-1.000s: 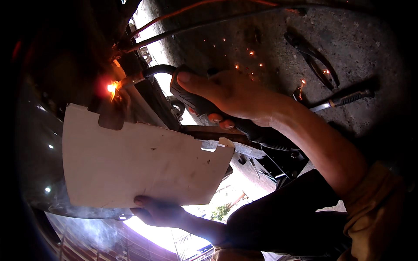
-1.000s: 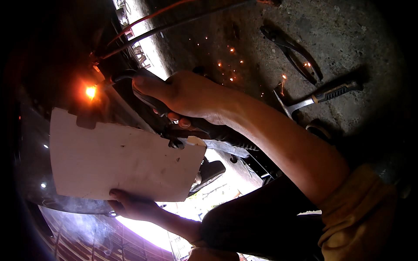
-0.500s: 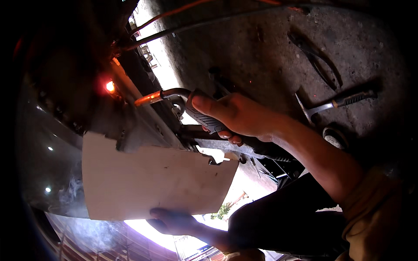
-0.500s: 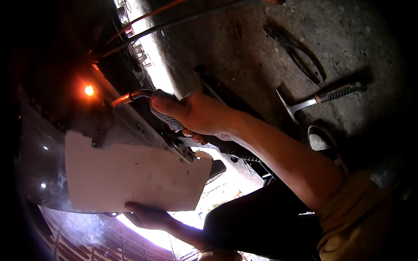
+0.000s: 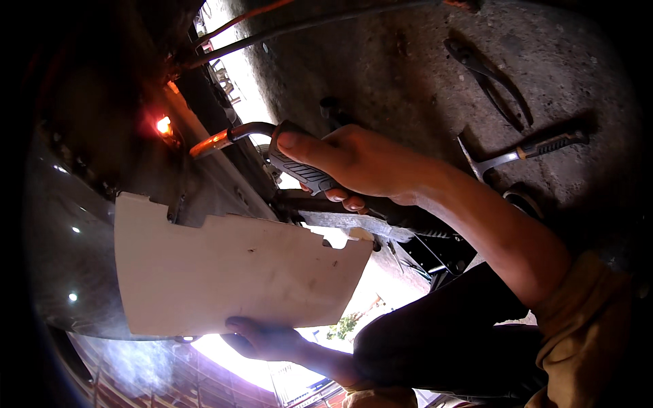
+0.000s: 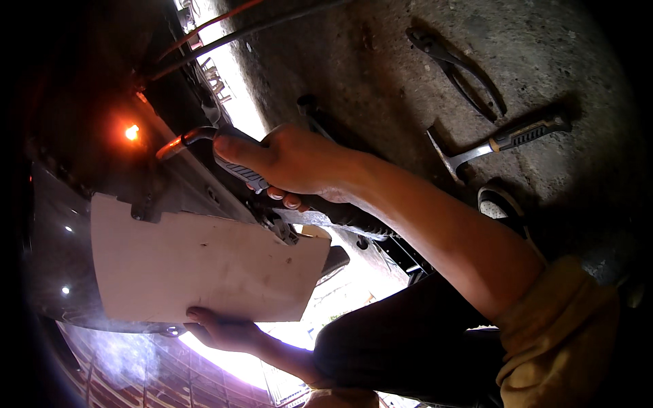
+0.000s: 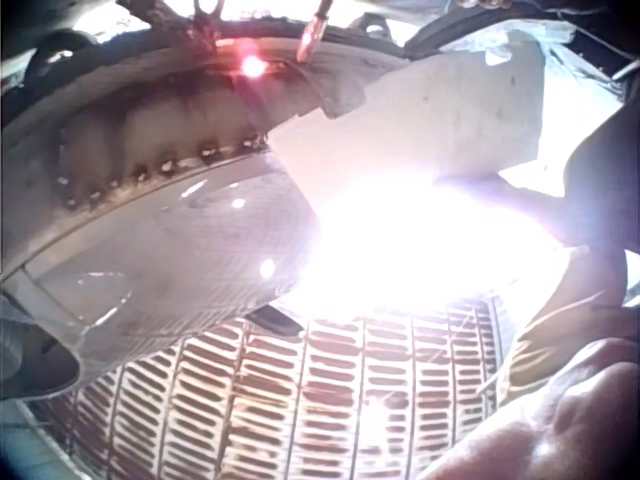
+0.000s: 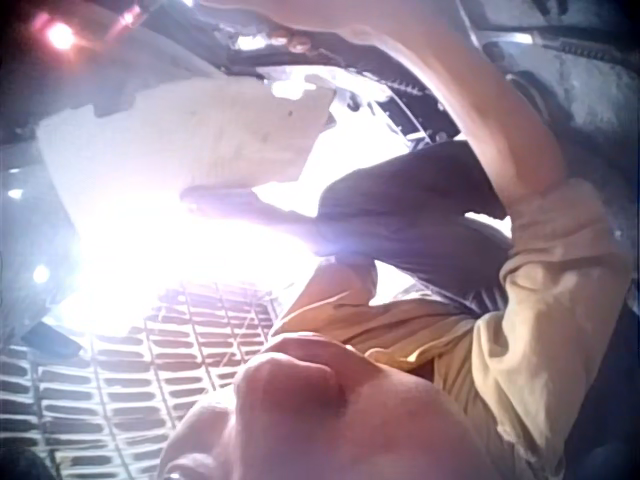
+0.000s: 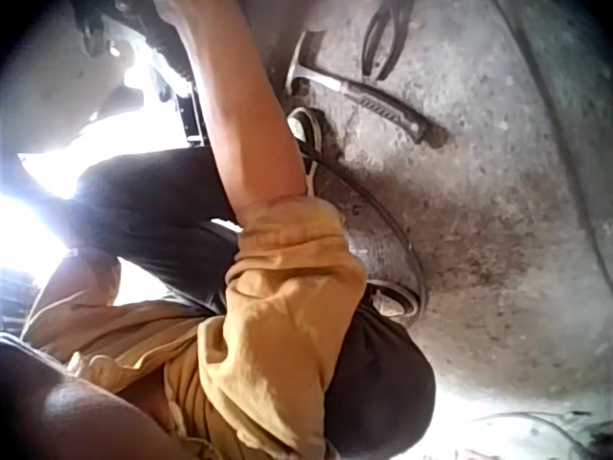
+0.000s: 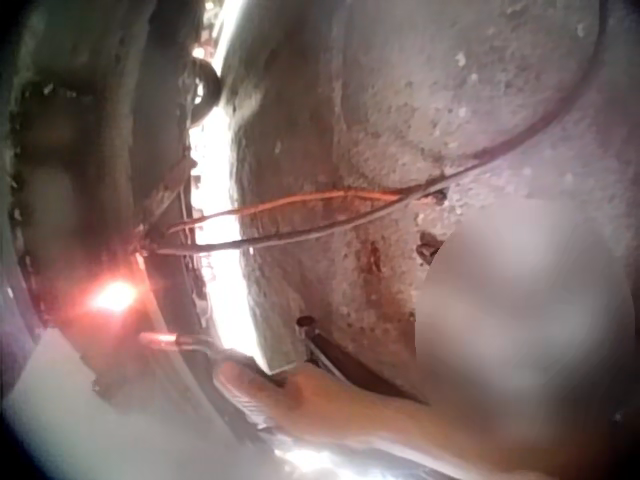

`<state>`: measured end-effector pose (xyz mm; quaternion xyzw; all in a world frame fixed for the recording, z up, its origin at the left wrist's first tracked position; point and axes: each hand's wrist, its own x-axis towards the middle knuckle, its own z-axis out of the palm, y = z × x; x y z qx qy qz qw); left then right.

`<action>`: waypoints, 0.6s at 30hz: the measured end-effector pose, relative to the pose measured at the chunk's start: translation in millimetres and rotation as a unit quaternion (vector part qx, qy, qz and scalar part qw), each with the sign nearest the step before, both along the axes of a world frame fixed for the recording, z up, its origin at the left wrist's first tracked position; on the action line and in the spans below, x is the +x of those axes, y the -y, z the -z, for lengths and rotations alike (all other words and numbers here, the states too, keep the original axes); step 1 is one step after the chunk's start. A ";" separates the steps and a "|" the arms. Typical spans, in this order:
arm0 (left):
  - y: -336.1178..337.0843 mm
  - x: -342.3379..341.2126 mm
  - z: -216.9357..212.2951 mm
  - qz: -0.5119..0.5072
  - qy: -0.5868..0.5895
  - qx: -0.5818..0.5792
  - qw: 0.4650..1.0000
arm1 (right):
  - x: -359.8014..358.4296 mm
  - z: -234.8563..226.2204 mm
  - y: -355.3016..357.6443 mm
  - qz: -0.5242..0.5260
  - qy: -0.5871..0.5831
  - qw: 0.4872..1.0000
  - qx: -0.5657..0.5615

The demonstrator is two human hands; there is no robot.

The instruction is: The person sits on the floor and welds a white car bumper using a handheld welding torch. They hold the bumper in place with one hand while operating the torch with the other, creating bright sparks. After finishing the weld, the person stands up, walks around the garage, and picks up a metal bar.

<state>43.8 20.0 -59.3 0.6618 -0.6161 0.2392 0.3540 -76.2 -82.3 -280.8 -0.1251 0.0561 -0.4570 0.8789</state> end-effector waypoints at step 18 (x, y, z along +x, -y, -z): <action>29.8 -15.1 7.8 -0.082 0.123 0.074 0.986 | -1.4 -1.2 3.8 -0.011 -0.008 1.000 -0.001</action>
